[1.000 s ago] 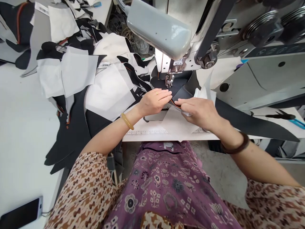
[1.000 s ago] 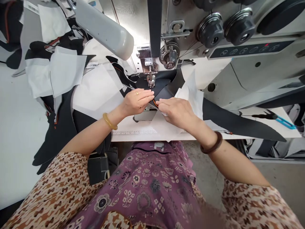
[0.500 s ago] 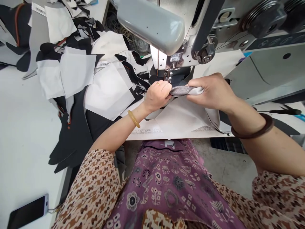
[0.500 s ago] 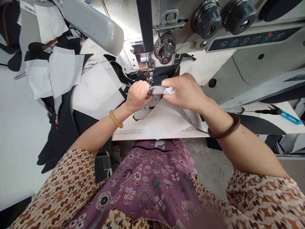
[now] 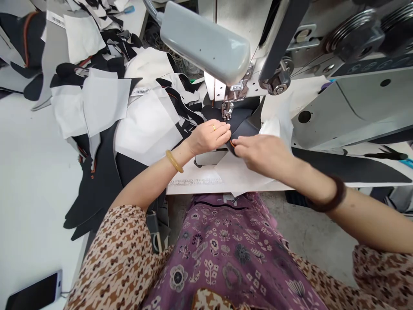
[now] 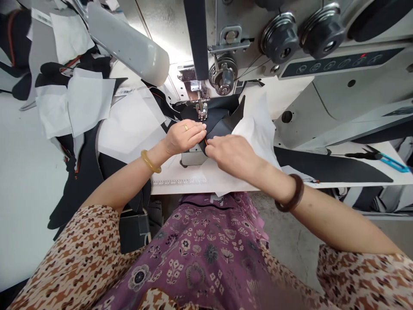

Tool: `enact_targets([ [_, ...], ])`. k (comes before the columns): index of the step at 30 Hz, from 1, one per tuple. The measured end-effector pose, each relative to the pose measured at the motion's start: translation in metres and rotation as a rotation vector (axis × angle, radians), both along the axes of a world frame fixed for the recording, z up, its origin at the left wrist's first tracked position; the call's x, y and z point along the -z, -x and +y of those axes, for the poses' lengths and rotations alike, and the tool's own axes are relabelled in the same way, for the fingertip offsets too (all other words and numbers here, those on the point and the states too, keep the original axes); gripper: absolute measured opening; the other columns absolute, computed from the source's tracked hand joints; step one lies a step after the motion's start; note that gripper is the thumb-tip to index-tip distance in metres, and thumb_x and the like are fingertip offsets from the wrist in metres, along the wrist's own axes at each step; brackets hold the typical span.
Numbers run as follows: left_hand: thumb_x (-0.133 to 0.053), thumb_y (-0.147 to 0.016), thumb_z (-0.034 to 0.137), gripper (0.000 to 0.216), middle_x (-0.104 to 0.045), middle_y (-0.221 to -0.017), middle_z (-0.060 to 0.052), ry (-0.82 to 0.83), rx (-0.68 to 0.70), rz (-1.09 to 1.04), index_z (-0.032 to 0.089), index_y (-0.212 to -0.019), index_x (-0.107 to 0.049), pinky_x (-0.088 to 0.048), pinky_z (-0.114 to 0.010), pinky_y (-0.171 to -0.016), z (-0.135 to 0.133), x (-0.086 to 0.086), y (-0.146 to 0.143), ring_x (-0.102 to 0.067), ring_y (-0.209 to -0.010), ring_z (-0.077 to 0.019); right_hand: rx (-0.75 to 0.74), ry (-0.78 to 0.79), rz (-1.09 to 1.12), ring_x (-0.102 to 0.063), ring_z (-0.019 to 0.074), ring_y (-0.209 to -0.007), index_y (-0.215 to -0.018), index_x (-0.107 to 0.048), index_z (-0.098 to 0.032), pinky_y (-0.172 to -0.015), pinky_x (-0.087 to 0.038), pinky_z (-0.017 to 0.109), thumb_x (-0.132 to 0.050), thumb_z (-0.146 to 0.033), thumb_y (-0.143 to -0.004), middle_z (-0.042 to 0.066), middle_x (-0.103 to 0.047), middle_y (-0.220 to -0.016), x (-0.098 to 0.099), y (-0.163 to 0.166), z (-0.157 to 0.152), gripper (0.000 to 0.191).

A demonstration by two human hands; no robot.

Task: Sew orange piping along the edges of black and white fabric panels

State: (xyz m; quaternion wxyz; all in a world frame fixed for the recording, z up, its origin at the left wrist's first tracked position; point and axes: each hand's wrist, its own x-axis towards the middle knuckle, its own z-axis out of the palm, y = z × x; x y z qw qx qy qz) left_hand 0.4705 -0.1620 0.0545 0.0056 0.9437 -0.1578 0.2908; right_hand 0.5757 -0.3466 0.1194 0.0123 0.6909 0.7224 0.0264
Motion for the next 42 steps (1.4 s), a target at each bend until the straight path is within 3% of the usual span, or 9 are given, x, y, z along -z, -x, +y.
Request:
enact_targets([
  [3, -0.04, -0.094, 0.017, 0.017, -0.069, -0.1, -0.009, -0.084, 0.024, -0.031, 0.016, -0.095, -0.057, -0.051, -0.036, -0.08, -0.002, 0.005, 0.004, -0.065, -0.094, -0.016, -0.004, 0.016, -0.016, -0.054, 0.0113, -0.071, -0.076, -0.061, -0.015, -0.057, -0.022, 0.024, -0.038, -0.004, -0.081, 0.002, -0.065, -0.091, 0.011, 0.008, -0.003, 0.026],
  [9, -0.04, -0.093, 0.012, 0.019, -0.07, -0.089, -0.007, -0.234, -0.04, -0.115, 0.015, -0.101, -0.057, -0.048, -0.031, -0.07, -0.005, 0.001, 0.008, -0.065, -0.085, -0.015, 0.011, 0.012, -0.016, -0.051, 0.0112, -0.062, -0.071, -0.059, -0.014, -0.052, -0.019, 0.026, -0.036, -0.004, -0.08, 0.004, -0.061, -0.072, 0.005, 0.003, 0.004, 0.027],
  [16, -0.034, -0.093, 0.014, 0.025, -0.067, -0.088, -0.006, -0.124, -0.13, -0.043, 0.019, -0.107, -0.054, -0.044, -0.033, -0.07, 0.001, -0.006, 0.01, -0.062, -0.08, -0.0152, 0.043, -0.008, -0.019, -0.044, 0.0101, -0.055, -0.07, -0.057, -0.015, -0.05, -0.016, 0.028, -0.036, -0.004, -0.073, 0.004, -0.058, -0.068, 0.001, -0.002, 0.015, 0.024],
  [23, -0.038, -0.093, 0.03, 0.025, -0.063, -0.078, -0.005, -0.195, -0.201, -0.152, 0.016, -0.089, -0.059, -0.042, -0.031, -0.064, -0.004, -0.002, 0.0, -0.057, -0.072, -0.0163, 0.115, 0.033, -0.034, -0.035, 0.0098, -0.055, -0.073, -0.056, -0.017, -0.05, -0.013, 0.027, -0.04, -0.008, -0.071, 0.002, -0.057, -0.07, -0.006, -0.005, 0.02, 0.018],
  [28, -0.03, -0.096, 0.034, 0.038, -0.054, -0.066, -0.004, -0.11, -0.199, -0.119, 0.018, -0.071, -0.054, -0.038, -0.031, -0.057, 0.001, -0.006, -0.009, -0.053, -0.066, -0.0164, 0.219, 0.004, 0.046, -0.018, 0.0074, -0.056, -0.07, -0.053, -0.016, -0.053, -0.013, 0.025, -0.045, -0.017, -0.071, -0.001, -0.053, -0.069, -0.022, -0.015, 0.029, 0.008],
  [32, -0.033, -0.095, 0.033, 0.036, -0.055, -0.064, -0.002, -0.16, -0.194, -0.138, 0.019, -0.072, -0.057, -0.037, -0.029, -0.052, 0.005, -0.006, -0.01, -0.053, -0.064, -0.0145, 0.219, 0.009, 0.089, -0.022, 0.0068, -0.057, -0.066, -0.05, -0.015, -0.055, -0.016, 0.024, -0.044, -0.016, -0.072, -0.001, -0.05, -0.064, -0.03, -0.019, 0.036, 0.008],
  [36, -0.038, -0.093, 0.032, 0.031, -0.057, -0.059, -0.001, -0.2, -0.225, -0.279, 0.02, -0.075, -0.06, -0.037, -0.029, -0.051, 0.004, 0.002, -0.008, -0.053, -0.059, -0.0134, 0.135, 0.085, 0.023, -0.031, 0.0091, -0.06, -0.074, -0.056, -0.015, -0.056, -0.015, 0.026, -0.042, -0.01, -0.072, 0.002, -0.056, -0.072, -0.024, -0.007, 0.031, 0.016],
  [39, -0.041, -0.093, 0.024, 0.021, -0.066, -0.07, -0.001, -0.258, -0.183, -0.327, 0.021, -0.089, -0.062, -0.041, -0.029, -0.056, 0.003, 0.004, -0.002, -0.057, -0.06, -0.0112, 0.055, 0.066, -0.039, -0.037, 0.0105, -0.059, -0.077, -0.057, -0.014, -0.056, -0.016, 0.027, -0.034, -0.004, -0.076, 0.005, -0.056, -0.072, -0.013, 0.005, 0.025, 0.025],
  [42, -0.045, -0.091, 0.016, 0.018, -0.07, -0.088, -0.002, -0.257, -0.095, -0.284, 0.022, -0.098, -0.06, -0.045, -0.03, -0.065, 0.002, 0.005, 0.004, -0.064, -0.075, -0.0121, 0.018, 0.044, -0.077, -0.039, 0.01, -0.058, -0.076, -0.056, -0.013, -0.056, -0.017, 0.026, -0.033, -0.003, -0.079, 0.005, -0.055, -0.07, -0.006, 0.009, 0.021, 0.026],
])
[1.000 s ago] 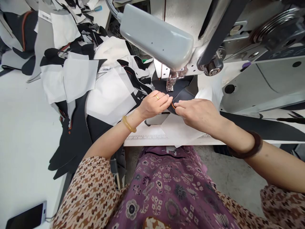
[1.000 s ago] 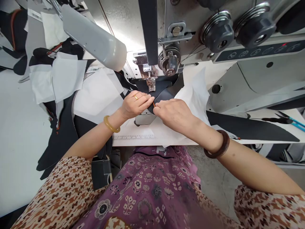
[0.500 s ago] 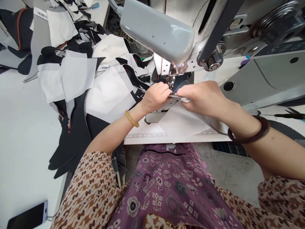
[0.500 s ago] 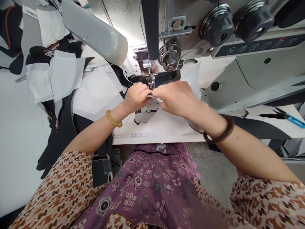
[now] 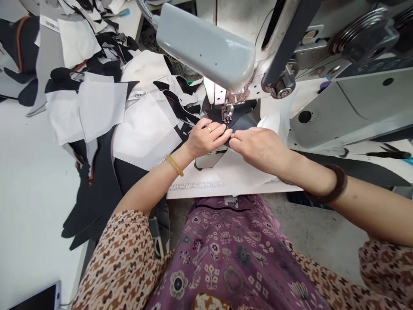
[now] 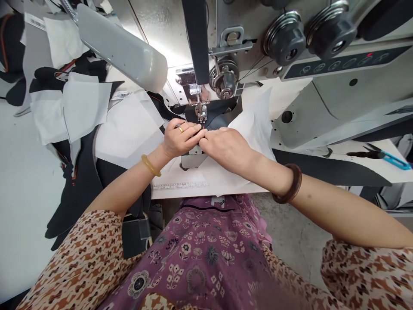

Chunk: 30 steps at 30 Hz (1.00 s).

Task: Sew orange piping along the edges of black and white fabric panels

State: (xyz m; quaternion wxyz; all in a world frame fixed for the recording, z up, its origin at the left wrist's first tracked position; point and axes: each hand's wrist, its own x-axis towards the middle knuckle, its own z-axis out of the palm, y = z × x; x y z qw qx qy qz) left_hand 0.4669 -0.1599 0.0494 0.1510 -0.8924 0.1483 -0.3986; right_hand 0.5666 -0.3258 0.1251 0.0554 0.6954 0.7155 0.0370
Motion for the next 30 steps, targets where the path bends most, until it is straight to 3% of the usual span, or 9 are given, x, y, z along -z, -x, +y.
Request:
enact_targets([
  [3, -0.044, -0.091, 0.014, 0.02, -0.071, -0.09, -0.003, 0.031, 0.007, 0.045, 0.02, -0.099, -0.061, -0.046, -0.031, -0.066, -0.002, 0.005, 0.001, -0.065, -0.081, -0.0138, 0.016, 0.026, -0.027, -0.037, 0.0098, -0.055, -0.074, -0.055, -0.013, -0.054, -0.015, 0.026, -0.033, -0.004, -0.081, 0.005, -0.054, -0.068, 0.002, -0.004, -0.001, 0.025],
  [8, -0.044, -0.091, 0.013, 0.019, -0.07, -0.077, -0.002, 0.006, -0.06, -0.07, 0.019, -0.097, -0.062, -0.045, -0.031, -0.061, -0.001, 0.017, -0.006, -0.061, -0.065, -0.0116, 0.037, 0.008, -0.014, -0.031, 0.0101, -0.051, -0.072, -0.056, -0.014, -0.054, -0.014, 0.028, -0.03, -0.004, -0.081, 0.004, -0.05, -0.06, -0.002, -0.012, 0.003, 0.029],
  [13, -0.042, -0.092, 0.013, 0.019, -0.069, -0.076, -0.001, 0.077, -0.038, -0.133, 0.017, -0.095, -0.061, -0.04, -0.03, -0.062, 0.002, 0.009, -0.009, -0.06, -0.065, -0.0104, 0.057, 0.034, -0.051, -0.032, 0.0099, -0.054, -0.074, -0.056, -0.013, -0.054, -0.015, 0.027, -0.031, -0.004, -0.081, 0.006, -0.053, -0.068, -0.003, -0.01, 0.01, 0.028],
  [17, -0.04, -0.093, 0.013, 0.022, -0.068, -0.076, -0.001, 0.09, -0.023, -0.12, 0.017, -0.086, -0.06, -0.037, -0.03, -0.063, 0.001, 0.003, -0.008, -0.059, -0.069, -0.0101, 0.033, -0.047, -0.091, -0.041, 0.0119, -0.066, -0.073, -0.053, -0.013, -0.054, -0.014, 0.026, -0.03, -0.004, -0.082, 0.008, -0.052, -0.074, 0.005, -0.006, 0.0, 0.026],
  [21, -0.038, -0.093, 0.012, 0.03, -0.069, -0.093, -0.003, 0.111, 0.067, -0.06, 0.016, -0.069, -0.056, -0.039, -0.029, -0.067, -0.002, 0.004, -0.008, -0.059, -0.08, -0.0105, 0.25, -0.015, -0.107, -0.042, 0.0119, -0.061, -0.081, -0.051, -0.015, -0.052, -0.011, 0.025, -0.032, -0.018, -0.088, 0.006, -0.053, -0.074, 0.011, 0.0, -0.029, 0.02],
  [24, -0.043, -0.09, 0.01, 0.028, -0.07, -0.092, -0.002, 0.078, 0.106, -0.123, 0.016, -0.063, -0.051, -0.041, -0.027, -0.066, -0.007, 0.003, -0.01, -0.058, -0.076, -0.0104, 0.421, 0.112, -0.004, -0.042, 0.0115, -0.056, -0.091, -0.05, -0.02, -0.051, -0.01, 0.024, -0.039, -0.032, -0.085, 0.003, -0.056, -0.074, 0.012, -0.001, -0.048, 0.018],
  [27, -0.047, -0.088, 0.013, 0.024, -0.069, -0.084, 0.0, 0.053, 0.047, -0.145, 0.017, -0.065, -0.05, -0.039, -0.026, -0.062, -0.013, -0.004, -0.01, -0.056, -0.067, -0.0102, 0.446, 0.158, 0.177, -0.048, 0.0129, -0.066, -0.101, -0.048, -0.022, -0.052, -0.014, 0.023, -0.042, -0.03, -0.08, 0.002, -0.06, -0.088, 0.015, -0.009, -0.052, 0.024],
  [30, -0.045, -0.09, 0.017, 0.021, -0.064, -0.07, 0.0, 0.04, -0.025, -0.08, 0.018, -0.071, -0.053, -0.035, -0.028, -0.058, -0.016, -0.009, -0.01, -0.052, -0.061, -0.0116, 0.439, 0.148, 0.457, -0.047, 0.0122, -0.068, -0.101, -0.049, -0.021, -0.057, -0.023, 0.022, -0.044, -0.027, -0.072, 0.001, -0.058, -0.083, 0.021, -0.023, -0.044, 0.03],
])
